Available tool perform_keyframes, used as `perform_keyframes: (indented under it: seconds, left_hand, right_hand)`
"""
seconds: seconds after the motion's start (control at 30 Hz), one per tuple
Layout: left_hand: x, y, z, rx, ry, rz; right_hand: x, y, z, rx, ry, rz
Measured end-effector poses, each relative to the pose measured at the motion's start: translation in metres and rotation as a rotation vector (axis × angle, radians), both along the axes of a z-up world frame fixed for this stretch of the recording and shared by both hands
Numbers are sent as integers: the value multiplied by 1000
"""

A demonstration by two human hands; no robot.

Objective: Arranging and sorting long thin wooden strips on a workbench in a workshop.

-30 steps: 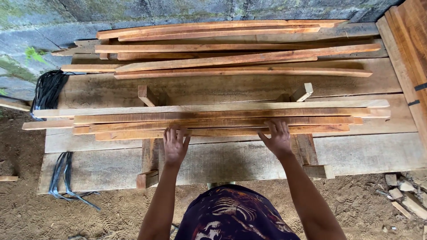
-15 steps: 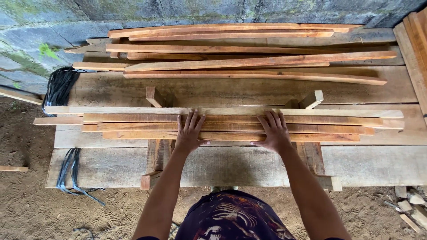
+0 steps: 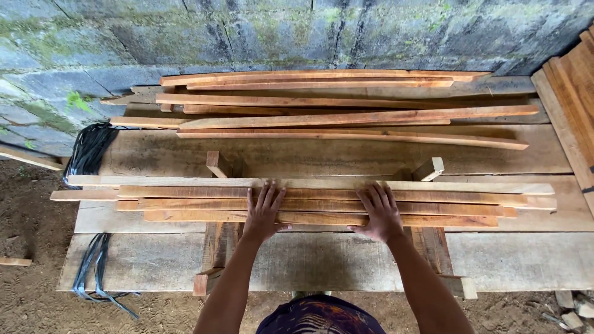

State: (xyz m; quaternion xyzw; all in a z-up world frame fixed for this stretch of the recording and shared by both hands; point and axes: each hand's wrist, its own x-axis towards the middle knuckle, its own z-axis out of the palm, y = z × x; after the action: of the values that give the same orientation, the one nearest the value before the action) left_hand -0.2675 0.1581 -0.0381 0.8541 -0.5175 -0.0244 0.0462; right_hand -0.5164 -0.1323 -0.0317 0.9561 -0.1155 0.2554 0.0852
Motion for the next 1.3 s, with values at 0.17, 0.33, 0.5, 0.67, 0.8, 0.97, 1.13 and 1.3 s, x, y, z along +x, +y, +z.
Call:
perform_keyframes:
  seconds: [0.17, 0.33, 0.5, 0.67, 0.8, 0.97, 1.13, 1.3]
  left_hand:
    - [-1, -1, 1, 3, 26, 17]
    - [0, 2, 3, -65, 72, 15]
    - [-4, 15, -29, -372, -78, -15]
    - [-13, 26, -38, -509, -284, 5]
    - [2, 24, -57, -470, -275, 10]
    - [12, 13, -49, -194, -214, 75]
    - [19, 9, -42, -133, -181, 64]
    - [16, 10, -42, -177, -160, 46]
  right_hand:
    - [-3, 1, 2, 60, 10, 0]
    - [-6, 5, 9, 105, -5, 20]
    - [-11, 7, -33, 11, -134, 93]
    - [-13, 15, -47, -19, -183, 31]
    - [-5, -4, -50, 14, -139, 44]
    - [0, -13, -24, 186, 89, 116]
    - [1, -8, -34, 161, 4, 111]
    - [5, 10, -20, 137, -62, 13]
